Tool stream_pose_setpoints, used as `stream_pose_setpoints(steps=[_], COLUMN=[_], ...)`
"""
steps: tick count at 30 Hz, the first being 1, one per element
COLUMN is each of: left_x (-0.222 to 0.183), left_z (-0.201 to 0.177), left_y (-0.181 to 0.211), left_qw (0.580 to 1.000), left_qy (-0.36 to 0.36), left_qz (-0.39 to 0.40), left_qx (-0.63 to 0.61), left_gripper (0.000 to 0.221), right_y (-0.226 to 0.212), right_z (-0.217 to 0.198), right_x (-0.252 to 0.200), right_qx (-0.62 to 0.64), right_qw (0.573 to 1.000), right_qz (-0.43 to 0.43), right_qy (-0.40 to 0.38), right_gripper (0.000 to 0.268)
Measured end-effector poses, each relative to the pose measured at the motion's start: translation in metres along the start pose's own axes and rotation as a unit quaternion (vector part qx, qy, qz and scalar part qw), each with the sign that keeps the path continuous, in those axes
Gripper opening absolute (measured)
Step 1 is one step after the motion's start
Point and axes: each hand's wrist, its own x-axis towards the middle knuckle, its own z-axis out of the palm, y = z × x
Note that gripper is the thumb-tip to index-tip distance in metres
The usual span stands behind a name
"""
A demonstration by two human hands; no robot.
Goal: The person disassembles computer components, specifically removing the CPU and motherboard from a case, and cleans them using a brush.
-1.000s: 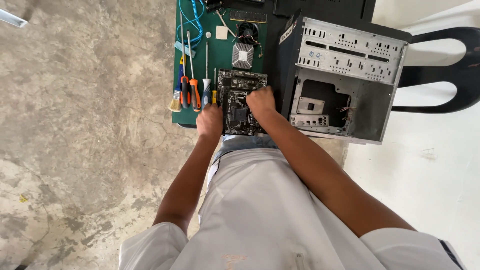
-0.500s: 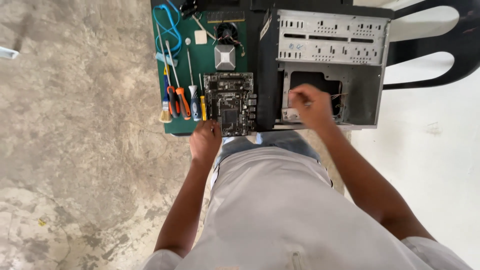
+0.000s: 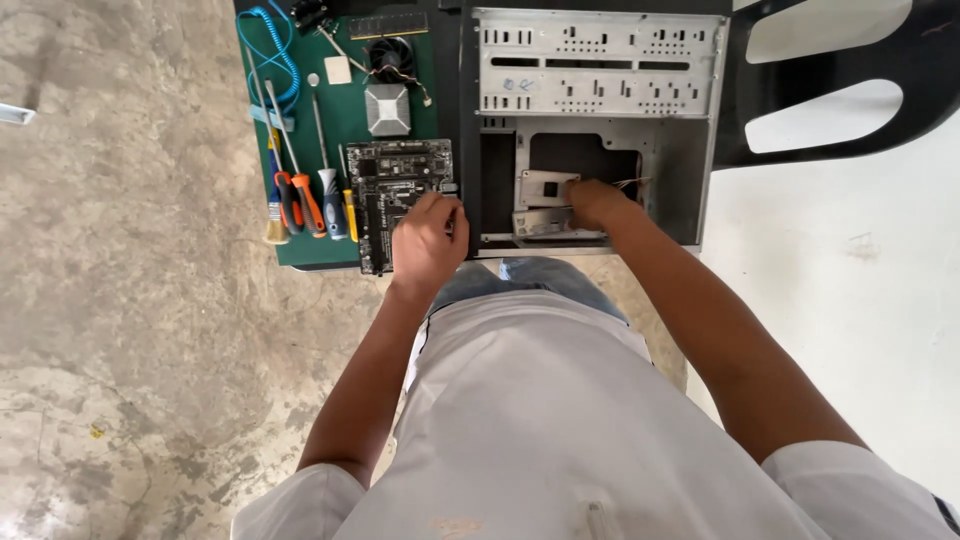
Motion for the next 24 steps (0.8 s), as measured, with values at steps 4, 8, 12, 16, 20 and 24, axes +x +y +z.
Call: stream_pose_setpoints(steps=[4, 8, 12, 16, 20, 24], left_x=[0.029, 0.044, 0.038, 0.033, 0.034, 0.035], left_z=[0.007, 0.037, 0.057, 0.056, 0.045, 0.051], left_y=[0.029, 0.040, 0.042, 0.045, 0.050, 0.050], left_qw=[0.998, 0.996, 0.992, 0.991, 0.998, 0.997], left_qy=[0.048, 0.039, 0.045, 0.035, 0.025, 0.018], left_qz=[0.039, 0.072, 0.095, 0.096, 0.059, 0.062], left_qx=[0.012, -0.025, 0.070, 0.086, 0.023, 0.031], left_gripper=[0.004, 0.003, 0.006, 0.003, 0.006, 0.007], right_y=[0.001, 0.010, 0.020, 0.029, 0.027, 0.047], right_z=[-0.008, 0.009, 0.021, 0.009, -0.025, -0.013], right_x=[0.009, 0.045, 0.055, 0.043, -0.020, -0.016], right_qx=[-0.004, 0.018, -0.017, 0.025, 0.171, 0.198], right_qw=[0.995, 0.987, 0.980, 0.985, 0.974, 0.966], right_qz=[-0.031, -0.078, -0.120, -0.120, -0.119, -0.112], right_qy=[0.098, 0.143, 0.155, 0.123, 0.094, 0.126], right_gripper=[0.053, 0.068, 0.057, 0.034, 0.021, 0.023])
